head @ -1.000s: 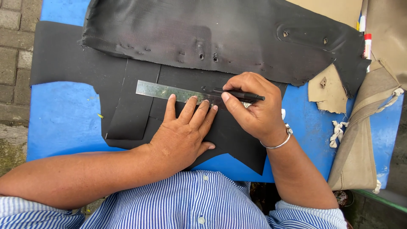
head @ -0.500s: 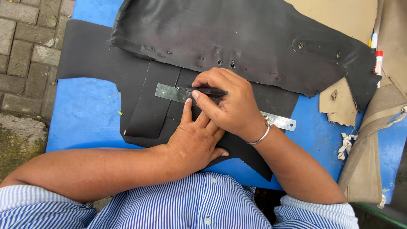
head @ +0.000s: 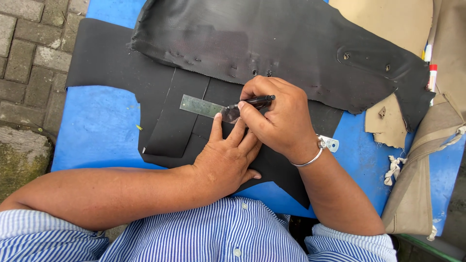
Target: Marking lines on leather pieces using a ruler and a marker for pattern layout
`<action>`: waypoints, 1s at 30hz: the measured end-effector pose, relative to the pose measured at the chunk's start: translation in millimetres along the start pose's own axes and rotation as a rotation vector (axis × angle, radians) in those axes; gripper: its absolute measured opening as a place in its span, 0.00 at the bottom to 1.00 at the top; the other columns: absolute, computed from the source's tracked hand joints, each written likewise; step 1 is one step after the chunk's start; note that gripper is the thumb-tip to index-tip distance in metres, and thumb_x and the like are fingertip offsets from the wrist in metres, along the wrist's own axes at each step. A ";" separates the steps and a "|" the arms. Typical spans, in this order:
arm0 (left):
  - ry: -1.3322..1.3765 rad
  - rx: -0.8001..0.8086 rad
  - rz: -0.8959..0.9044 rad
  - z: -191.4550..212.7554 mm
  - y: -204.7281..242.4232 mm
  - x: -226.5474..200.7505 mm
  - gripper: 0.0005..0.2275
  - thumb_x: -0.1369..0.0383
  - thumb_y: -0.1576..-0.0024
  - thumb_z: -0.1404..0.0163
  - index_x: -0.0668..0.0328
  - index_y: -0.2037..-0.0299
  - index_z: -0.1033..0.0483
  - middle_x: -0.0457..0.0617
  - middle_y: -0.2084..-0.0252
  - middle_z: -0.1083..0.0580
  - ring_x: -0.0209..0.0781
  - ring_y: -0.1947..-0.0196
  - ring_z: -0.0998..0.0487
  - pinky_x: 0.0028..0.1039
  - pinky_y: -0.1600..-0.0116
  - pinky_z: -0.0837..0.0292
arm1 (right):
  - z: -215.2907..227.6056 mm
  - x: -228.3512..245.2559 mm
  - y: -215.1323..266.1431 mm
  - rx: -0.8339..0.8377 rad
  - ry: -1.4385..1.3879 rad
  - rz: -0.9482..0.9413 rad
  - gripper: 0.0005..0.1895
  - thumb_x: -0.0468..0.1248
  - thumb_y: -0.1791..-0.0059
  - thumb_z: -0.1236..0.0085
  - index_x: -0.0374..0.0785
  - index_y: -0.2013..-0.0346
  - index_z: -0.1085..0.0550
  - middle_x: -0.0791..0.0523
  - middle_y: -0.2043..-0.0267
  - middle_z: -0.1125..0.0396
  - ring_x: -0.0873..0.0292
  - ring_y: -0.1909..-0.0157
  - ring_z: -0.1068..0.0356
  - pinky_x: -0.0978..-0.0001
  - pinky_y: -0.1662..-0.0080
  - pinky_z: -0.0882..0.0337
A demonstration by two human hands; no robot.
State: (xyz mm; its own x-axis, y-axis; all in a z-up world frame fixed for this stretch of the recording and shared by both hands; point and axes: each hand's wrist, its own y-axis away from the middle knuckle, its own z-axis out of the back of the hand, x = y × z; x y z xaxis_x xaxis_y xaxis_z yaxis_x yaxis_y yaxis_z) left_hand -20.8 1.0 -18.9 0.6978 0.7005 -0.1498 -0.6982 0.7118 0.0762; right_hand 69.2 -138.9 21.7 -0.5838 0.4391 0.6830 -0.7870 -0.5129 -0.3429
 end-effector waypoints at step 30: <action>-0.016 0.030 -0.012 -11.1 -2.7 -2.1 0.37 0.43 0.38 0.61 0.69 0.28 0.45 0.65 0.35 0.41 0.68 0.33 0.45 0.78 0.38 0.57 | 58.2 -21.8 53.9 -0.052 -0.007 -0.208 0.03 0.29 0.54 0.44 0.37 0.71 0.23 0.53 0.77 0.32 0.55 0.76 0.34 0.68 0.71 0.33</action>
State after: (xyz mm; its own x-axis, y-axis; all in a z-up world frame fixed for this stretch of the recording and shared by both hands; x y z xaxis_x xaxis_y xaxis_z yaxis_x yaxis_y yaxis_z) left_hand -22.2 -3.0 -29.8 0.7085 0.6926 -0.1351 -0.6850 0.7210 0.1040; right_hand 51.1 -219.1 25.9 -0.4062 0.5265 0.7469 -0.8998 -0.3731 -0.2263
